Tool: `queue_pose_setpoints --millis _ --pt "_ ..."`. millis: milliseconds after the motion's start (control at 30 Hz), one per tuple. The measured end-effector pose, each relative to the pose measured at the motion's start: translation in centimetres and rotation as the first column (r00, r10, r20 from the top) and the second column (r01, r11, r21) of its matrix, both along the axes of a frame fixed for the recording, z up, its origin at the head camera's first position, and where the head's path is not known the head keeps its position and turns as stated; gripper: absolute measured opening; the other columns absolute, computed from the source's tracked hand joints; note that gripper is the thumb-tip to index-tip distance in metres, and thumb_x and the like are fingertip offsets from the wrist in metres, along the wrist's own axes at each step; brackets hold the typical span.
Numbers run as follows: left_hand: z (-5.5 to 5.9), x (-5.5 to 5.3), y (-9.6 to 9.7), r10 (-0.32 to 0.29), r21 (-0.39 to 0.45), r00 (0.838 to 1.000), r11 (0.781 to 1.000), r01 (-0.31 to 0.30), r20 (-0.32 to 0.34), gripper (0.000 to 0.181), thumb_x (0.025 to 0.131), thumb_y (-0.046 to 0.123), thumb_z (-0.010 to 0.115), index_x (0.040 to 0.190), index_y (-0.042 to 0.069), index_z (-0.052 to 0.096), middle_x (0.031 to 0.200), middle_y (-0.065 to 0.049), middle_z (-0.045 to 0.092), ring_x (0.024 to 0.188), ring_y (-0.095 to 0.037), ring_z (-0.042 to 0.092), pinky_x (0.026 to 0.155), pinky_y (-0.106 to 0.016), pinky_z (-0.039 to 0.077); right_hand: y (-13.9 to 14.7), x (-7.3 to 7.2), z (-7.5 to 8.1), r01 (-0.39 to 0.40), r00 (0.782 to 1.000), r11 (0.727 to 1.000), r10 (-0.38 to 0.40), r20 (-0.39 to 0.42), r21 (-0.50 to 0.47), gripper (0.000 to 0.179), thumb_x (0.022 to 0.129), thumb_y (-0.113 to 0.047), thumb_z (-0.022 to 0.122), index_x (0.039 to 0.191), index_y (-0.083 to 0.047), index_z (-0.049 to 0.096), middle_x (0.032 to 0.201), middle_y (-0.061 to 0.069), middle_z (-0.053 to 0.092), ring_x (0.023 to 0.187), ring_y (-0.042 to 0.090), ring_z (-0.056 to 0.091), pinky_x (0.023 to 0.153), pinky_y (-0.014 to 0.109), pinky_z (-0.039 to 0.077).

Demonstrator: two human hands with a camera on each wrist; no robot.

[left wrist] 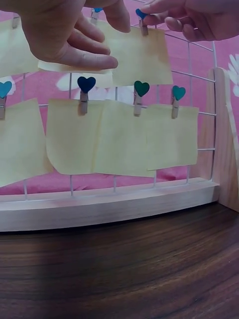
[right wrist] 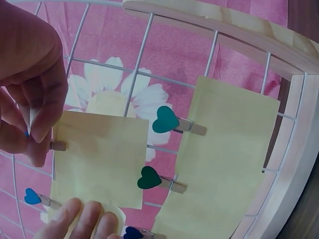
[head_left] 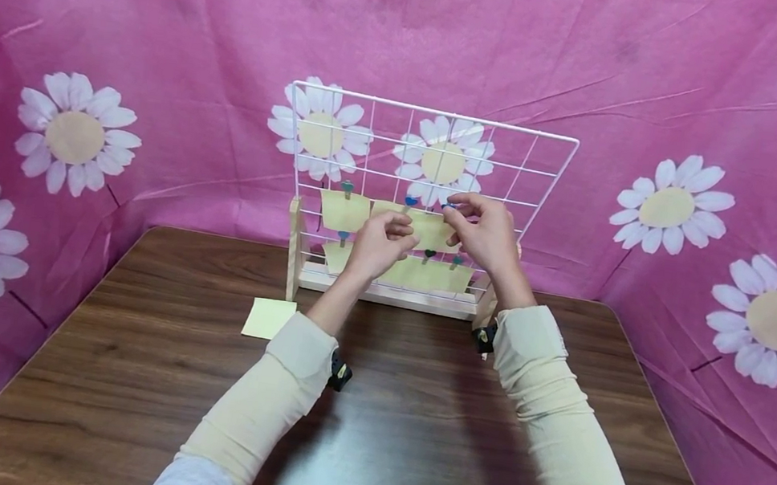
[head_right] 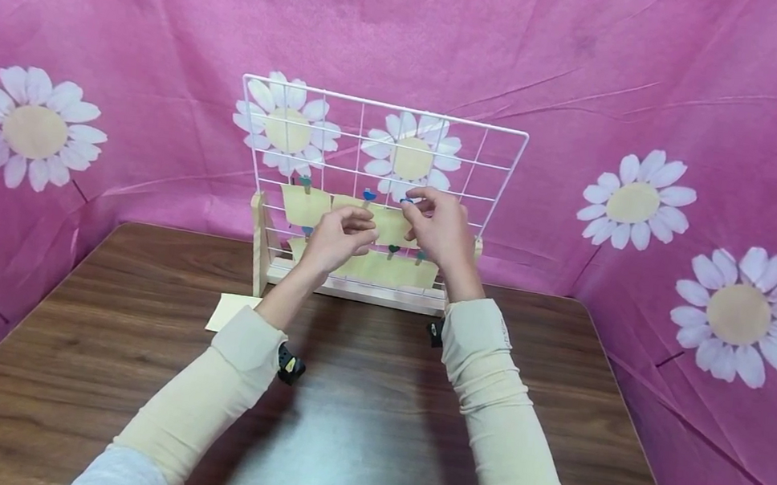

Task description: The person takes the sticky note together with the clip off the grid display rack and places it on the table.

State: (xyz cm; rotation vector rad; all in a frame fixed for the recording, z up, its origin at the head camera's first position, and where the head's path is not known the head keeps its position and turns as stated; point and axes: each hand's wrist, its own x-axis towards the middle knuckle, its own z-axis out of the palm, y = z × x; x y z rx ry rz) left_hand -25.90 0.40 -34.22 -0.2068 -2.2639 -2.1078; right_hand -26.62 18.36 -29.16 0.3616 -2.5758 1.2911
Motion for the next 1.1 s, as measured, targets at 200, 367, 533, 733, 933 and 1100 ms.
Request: queue_pose_setpoints --millis 200,367,533,733,933,1100 --pt "0.0 0.0 0.5 0.025 -0.01 1.0 1.0 -0.025 0.004 0.034 0.092 0.005 0.071 0.125 -0.003 0.063 0.107 -0.014 0.068 0.093 -0.023 0.067 0.075 -0.026 0.063 -0.2 -0.1 -0.1 0.007 1.0 1.0 -0.006 0.005 -0.024 0.03 0.1 -0.016 0.066 0.126 -0.001 0.068 0.099 0.017 0.073 0.057 0.014 0.067 0.051 0.028 0.06" --pt "0.0 0.0 0.8 0.04 -0.031 0.999 0.999 -0.041 -0.015 0.029 0.093 0.006 0.069 0.12 -0.003 0.065 0.103 -0.012 0.066 0.088 -0.021 0.066 0.074 -0.025 0.063 -0.3 0.1 0.0 0.012 1.0 0.999 -0.012 0.005 -0.052 0.031 0.099 -0.016 0.068 0.125 0.0 0.068 0.099 0.019 0.073 0.056 0.014 0.066 0.05 0.023 0.058" --pt "0.1 0.0 1.0 0.051 -0.043 0.998 0.998 -0.052 -0.028 0.023 0.095 0.009 0.068 0.116 0.0 0.068 0.103 -0.01 0.065 0.091 -0.021 0.064 0.072 -0.027 0.063 -0.3 0.0 -0.2 0.014 1.0 0.997 -0.014 0.002 -0.069 0.03 0.099 -0.017 0.067 0.124 0.0 0.068 0.099 0.019 0.073 0.055 0.013 0.066 0.046 0.022 0.056" --pt "0.3 -0.1 1.3 0.062 0.005 0.998 0.998 -0.062 -0.023 0.018 0.096 0.008 0.067 0.112 0.0 0.069 0.098 -0.01 0.065 0.079 -0.017 0.064 0.068 -0.029 0.064 -0.3 -0.1 -0.4 0.023 1.0 0.997 -0.023 -0.003 -0.078 0.028 0.099 -0.017 0.068 0.122 -0.001 0.069 0.098 0.019 0.073 0.053 0.013 0.065 0.044 0.021 0.054" --pt "0.5 -0.1 1.6 0.071 0.079 0.997 0.994 -0.069 -0.018 0.013 0.096 0.005 0.067 0.107 -0.002 0.068 0.09 -0.009 0.063 0.064 -0.013 0.062 0.064 -0.029 0.064 -0.4 -0.1 -0.4 0.041 0.999 0.996 -0.042 -0.013 -0.074 0.027 0.098 -0.016 0.068 0.12 0.0 0.07 0.095 0.018 0.074 0.05 0.01 0.063 0.041 0.018 0.049" --pt "0.5 0.0 1.8 0.073 0.09 0.997 0.993 -0.071 -0.017 0.012 0.096 0.003 0.067 0.106 -0.004 0.068 0.087 -0.009 0.063 0.062 -0.015 0.062 0.063 -0.029 0.064 -0.4 0.2 -0.3 0.056 0.998 0.996 -0.058 -0.032 -0.074 0.021 0.098 -0.013 0.069 0.115 -0.001 0.072 0.093 0.018 0.074 0.048 0.007 0.061 0.039 0.016 0.046"
